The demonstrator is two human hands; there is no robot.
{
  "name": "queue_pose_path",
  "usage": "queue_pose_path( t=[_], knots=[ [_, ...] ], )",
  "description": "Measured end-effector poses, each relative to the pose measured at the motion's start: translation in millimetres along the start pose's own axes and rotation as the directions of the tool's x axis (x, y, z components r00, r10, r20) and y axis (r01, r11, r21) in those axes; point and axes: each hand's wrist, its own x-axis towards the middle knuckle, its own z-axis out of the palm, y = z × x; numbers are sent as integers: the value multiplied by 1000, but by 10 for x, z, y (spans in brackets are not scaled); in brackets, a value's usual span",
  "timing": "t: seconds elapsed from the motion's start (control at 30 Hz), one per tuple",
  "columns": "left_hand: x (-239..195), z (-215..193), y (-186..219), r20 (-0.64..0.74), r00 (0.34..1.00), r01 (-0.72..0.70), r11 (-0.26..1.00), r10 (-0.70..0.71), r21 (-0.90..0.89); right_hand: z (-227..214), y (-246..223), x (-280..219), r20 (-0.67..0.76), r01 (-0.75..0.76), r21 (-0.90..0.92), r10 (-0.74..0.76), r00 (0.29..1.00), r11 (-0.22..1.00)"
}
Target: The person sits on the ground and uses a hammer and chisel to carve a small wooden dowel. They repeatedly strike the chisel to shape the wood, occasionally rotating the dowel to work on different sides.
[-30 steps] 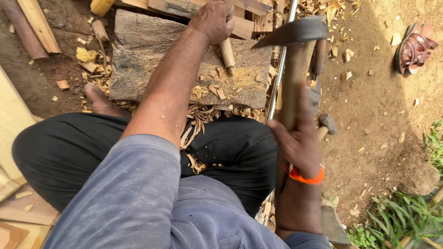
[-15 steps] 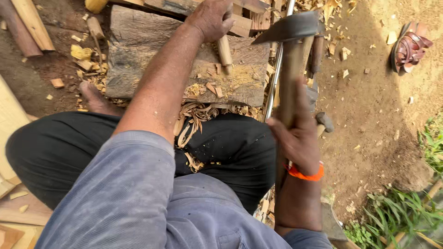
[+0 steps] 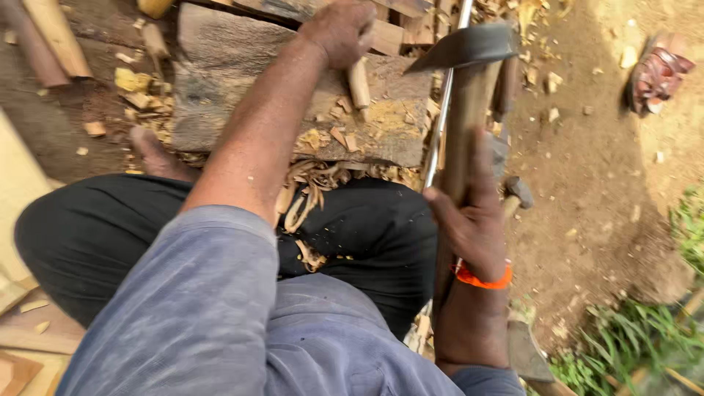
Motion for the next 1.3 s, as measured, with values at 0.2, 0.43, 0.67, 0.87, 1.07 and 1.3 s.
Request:
queue_pose_path(
  t=[0.2,0.43,0.67,0.87,1.07,1.3],
  knots=[
    [17,13,-70,-50,998,-29,999,27,-39,-475,-401,-272,-8,364,174,-369,930,915],
    [9,-24,-98,-51,998,-49,998,46,-40,298,42,352,134,-128,-103,142,981,986],
    [43,-63,-109,47,998,-34,999,33,24,-132,-503,-315,-178,298,374,-247,953,878],
    [25,-19,-88,-26,999,-28,1000,28,-13,330,-206,361,211,0,-176,38,977,984],
    [237,-48,199,129,914,371,920,-386,124,337,325,360,210,6,-224,42,977,975],
    [-1,33,27,91,996,7,999,-12,54,141,91,167,101,-46,-7,47,994,999]
  ],
)
